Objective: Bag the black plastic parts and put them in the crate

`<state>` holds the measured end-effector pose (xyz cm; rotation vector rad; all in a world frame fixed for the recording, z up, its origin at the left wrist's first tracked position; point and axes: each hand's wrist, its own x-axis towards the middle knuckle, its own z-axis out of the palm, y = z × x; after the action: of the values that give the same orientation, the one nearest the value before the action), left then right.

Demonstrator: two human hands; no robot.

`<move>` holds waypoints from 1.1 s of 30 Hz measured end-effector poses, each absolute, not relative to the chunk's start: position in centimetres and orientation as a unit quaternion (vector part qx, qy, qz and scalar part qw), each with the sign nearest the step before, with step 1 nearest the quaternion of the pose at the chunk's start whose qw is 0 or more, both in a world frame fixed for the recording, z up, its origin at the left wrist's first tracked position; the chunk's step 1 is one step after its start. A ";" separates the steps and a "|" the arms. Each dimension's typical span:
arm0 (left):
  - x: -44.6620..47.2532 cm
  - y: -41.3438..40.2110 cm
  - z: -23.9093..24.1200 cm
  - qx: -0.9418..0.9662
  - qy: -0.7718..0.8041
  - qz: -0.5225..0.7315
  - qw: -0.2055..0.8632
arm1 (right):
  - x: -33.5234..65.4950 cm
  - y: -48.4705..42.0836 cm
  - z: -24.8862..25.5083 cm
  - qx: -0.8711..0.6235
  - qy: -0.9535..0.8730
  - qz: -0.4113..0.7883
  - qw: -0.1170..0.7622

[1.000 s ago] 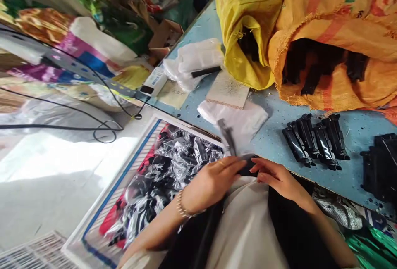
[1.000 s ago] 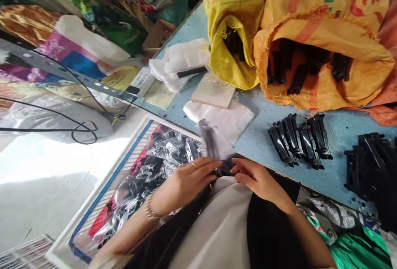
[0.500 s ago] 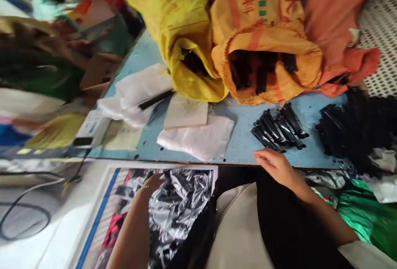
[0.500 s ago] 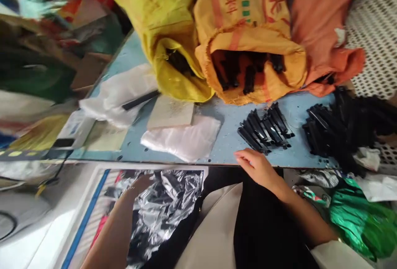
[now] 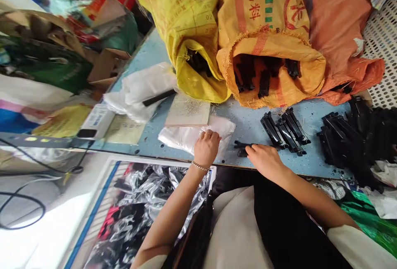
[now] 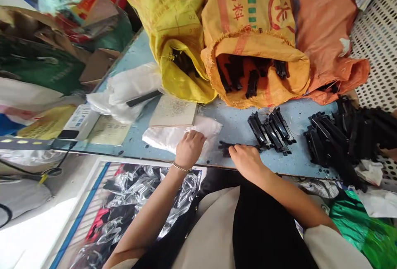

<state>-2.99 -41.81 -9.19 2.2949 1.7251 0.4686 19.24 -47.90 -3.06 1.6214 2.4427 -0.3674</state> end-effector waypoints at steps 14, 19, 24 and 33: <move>-4.4 -42.1 -10.0 0.715 0.549 0.328 0.282 | 20.7 -48.7 -4.4 0.457 0.875 -0.162 -0.003; -4.7 -42.4 -10.5 0.768 0.504 0.324 0.228 | 20.1 -49.1 -5.6 0.580 0.798 -0.164 -0.019; -5.0 -42.8 -10.6 0.789 0.493 0.305 0.201 | 22.2 -50.1 -7.5 0.700 0.628 -0.291 -0.178; -5.1 -42.7 -11.2 0.734 0.537 0.325 0.258 | 17.5 -50.9 -8.2 0.426 0.192 -0.813 -0.347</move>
<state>-5.13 -42.73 -11.17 1.9915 1.4560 0.8823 17.52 -50.88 -8.20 1.7475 0.7877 -3.3402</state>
